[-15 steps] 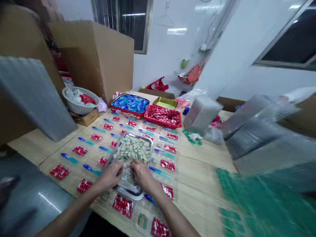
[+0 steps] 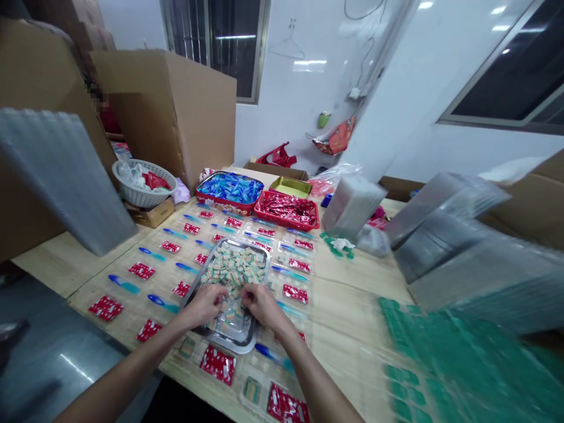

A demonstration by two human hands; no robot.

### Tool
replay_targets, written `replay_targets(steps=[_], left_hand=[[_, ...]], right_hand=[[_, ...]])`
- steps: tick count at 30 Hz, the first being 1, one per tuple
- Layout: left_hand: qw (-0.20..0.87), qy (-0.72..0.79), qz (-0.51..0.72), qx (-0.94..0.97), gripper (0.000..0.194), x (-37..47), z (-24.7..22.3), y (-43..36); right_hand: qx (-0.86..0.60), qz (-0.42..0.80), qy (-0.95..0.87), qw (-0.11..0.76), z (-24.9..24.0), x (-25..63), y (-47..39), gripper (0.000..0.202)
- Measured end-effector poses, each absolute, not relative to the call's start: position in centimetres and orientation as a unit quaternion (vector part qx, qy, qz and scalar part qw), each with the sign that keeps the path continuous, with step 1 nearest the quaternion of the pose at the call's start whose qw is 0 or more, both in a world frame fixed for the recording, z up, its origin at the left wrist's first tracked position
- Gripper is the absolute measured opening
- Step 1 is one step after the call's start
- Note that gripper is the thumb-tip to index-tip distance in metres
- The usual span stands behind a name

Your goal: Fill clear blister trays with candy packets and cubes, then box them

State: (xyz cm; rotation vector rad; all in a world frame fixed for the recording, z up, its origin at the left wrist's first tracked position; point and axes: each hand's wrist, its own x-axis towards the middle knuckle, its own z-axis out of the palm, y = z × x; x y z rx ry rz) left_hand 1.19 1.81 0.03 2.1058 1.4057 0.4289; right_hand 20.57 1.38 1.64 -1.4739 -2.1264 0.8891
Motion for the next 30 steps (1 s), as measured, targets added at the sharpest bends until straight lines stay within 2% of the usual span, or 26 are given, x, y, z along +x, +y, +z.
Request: replay_targets(steps=[7,16,22,26,30], left_hand=[[0.235,0.512,0.151,0.812,0.018,1.1,-1.3,1.7],[0.236,0.509,0.163,0.812,0.023,1.0,-1.1,1.4],[0.25,0.51,0.183,0.803,0.016,0.8,-1.1,1.2],[0.256,0.51,0.193,0.798,0.016,0.8,-0.8,0.7],[0.255,0.519,0.195,0.792,0.016,0.8,-0.5,0.4]], right_hand=[[-0.505,0.314,-0.79,0.151,2.5,21.6,2.2,0.019],[-0.495,0.204,-0.84,0.088,1.0,20.9,1.6,0.022],[-0.485,0.22,-0.84,0.103,2.1,21.5,1.1,0.018],[-0.451,0.289,-0.839,0.095,2.7,21.4,0.9,0.015],[-0.426,0.281,-0.856,0.084,2.1,20.8,0.8,0.026]])
